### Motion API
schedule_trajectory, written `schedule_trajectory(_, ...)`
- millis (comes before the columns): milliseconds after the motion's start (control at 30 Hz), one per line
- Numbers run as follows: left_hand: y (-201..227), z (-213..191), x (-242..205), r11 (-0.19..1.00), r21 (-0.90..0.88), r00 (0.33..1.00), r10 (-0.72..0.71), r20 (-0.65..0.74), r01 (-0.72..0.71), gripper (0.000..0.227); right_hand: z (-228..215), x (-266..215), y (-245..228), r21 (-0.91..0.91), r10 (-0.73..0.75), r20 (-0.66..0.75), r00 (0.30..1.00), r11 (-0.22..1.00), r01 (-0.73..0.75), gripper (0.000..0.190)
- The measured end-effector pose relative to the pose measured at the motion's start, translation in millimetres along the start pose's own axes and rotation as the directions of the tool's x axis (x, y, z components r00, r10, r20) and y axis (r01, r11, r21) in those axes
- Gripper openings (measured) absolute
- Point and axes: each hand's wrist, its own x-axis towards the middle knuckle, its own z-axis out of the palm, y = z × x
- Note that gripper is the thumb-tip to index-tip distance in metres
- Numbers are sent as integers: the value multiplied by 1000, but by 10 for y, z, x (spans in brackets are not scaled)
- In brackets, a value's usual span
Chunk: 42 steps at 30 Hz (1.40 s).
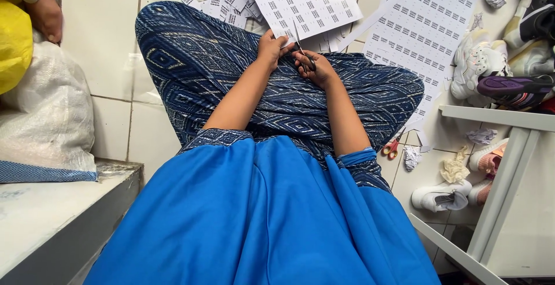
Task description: Cutting individual paper labels from a printed sheet using scissors while sitting on the floor.
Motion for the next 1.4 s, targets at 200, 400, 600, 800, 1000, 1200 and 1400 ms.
schedule_trajectory(200, 18, 4, -44, 1000, 3, 1000, -20, 2, 20, 32, 24, -45, -11, 15, -2, -10, 1000, 1000, 2, 42)
schedule_trajectory(400, 60, 12, -59, 1000, 13, 1000, -11, 5, 11, 31, 14, -14, -10, -1, -8, 0, 1000, 1000, 8, 45)
schedule_trajectory(600, -369, -186, 406, 995, -54, 995, 91, 39, -89, 38, -111, 173, 232, 40, -103, -12, 995, 994, 103, 41)
schedule_trajectory(800, -332, -184, 361, 997, -31, 997, 77, 19, -76, 35, -128, 196, 242, 30, -96, -3, 995, 995, 96, 41)
schedule_trajectory(1000, -388, -230, 486, 998, -25, 998, 62, -2, -62, 33, -133, 230, 209, 52, -81, 12, 997, 995, 81, 42)
schedule_trajectory(1200, -299, -168, 419, 997, -53, 999, 53, 6, -53, 33, -191, 302, 260, 79, -72, 23, 997, 994, 70, 41)
schedule_trajectory(1400, -282, -152, 414, 997, -70, 999, 39, -12, -40, 33, -189, 301, 206, 86, -50, 39, 998, 995, 47, 40)
